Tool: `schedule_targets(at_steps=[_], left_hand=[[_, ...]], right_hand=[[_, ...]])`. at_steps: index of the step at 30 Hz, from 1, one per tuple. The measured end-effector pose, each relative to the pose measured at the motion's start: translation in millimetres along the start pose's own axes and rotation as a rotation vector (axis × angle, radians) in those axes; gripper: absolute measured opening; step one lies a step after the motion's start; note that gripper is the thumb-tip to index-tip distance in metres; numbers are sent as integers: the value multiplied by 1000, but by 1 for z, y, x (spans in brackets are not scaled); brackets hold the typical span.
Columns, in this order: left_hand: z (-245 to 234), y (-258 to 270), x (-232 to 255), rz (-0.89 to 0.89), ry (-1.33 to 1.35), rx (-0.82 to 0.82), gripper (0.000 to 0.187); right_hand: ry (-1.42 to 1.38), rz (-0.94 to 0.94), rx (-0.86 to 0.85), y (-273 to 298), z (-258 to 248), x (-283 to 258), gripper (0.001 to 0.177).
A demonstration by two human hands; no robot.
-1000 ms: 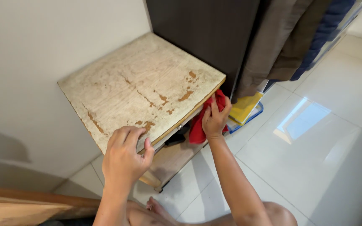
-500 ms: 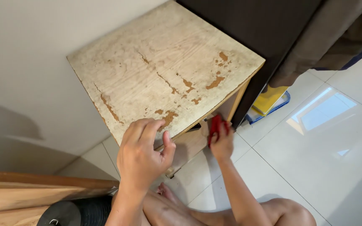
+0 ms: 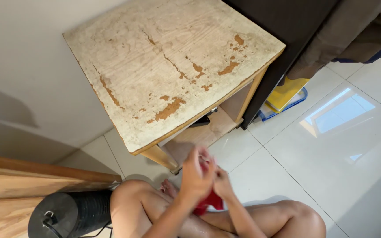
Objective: Organize and clean items from a nightstand drawer.
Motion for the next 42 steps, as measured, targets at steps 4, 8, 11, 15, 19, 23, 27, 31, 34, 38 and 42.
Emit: schedule_targets(at_steps=[4, 8, 11, 15, 19, 23, 27, 31, 34, 38, 42], left_hand=[[53, -122, -189, -220, -25, 232, 75], [46, -172, -187, -101, -97, 621, 66], [38, -181, -158, -377, 120, 528, 52], [53, -171, -187, -608, 143, 320, 43], [67, -137, -222, -608, 465, 170, 33], [77, -91, -240, -613, 639, 15, 37], [89, -47, -235, -532, 710, -206, 43], [121, -16, -226, -573, 703, -445, 42], [165, 3, -243, -627, 635, -622, 41], [219, 21, -306, -607, 550, -745, 47], [230, 21, -332, -784, 377, -780, 55]], right_hand=[[-369, 92, 157, 15, -79, 12, 27], [-377, 172, 306, 33, -119, 1, 32], [-450, 178, 271, 23, -114, -19, 35], [-549, 105, 265, 13, -107, -30, 24], [-502, 200, 213, 5, -93, -69, 37], [-495, 208, 180, 4, -88, -71, 43], [-513, 128, 284, 6, -120, -58, 43], [-600, 21, 541, 21, -161, -115, 39], [-94, -106, 554, 27, -164, -174, 39], [709, -481, 124, 18, -95, -225, 35], [1021, -448, 38, -20, -104, -183, 36]])
Point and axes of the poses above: each hand's wrist, its own y-axis away from the middle knuckle, its own z-axis out of the palm, x = y × z, the point moved 10 cm from there along -y, towards the middle knuckle, and after that the axes turned 15 degrees about -z, right-handed, at the moved point
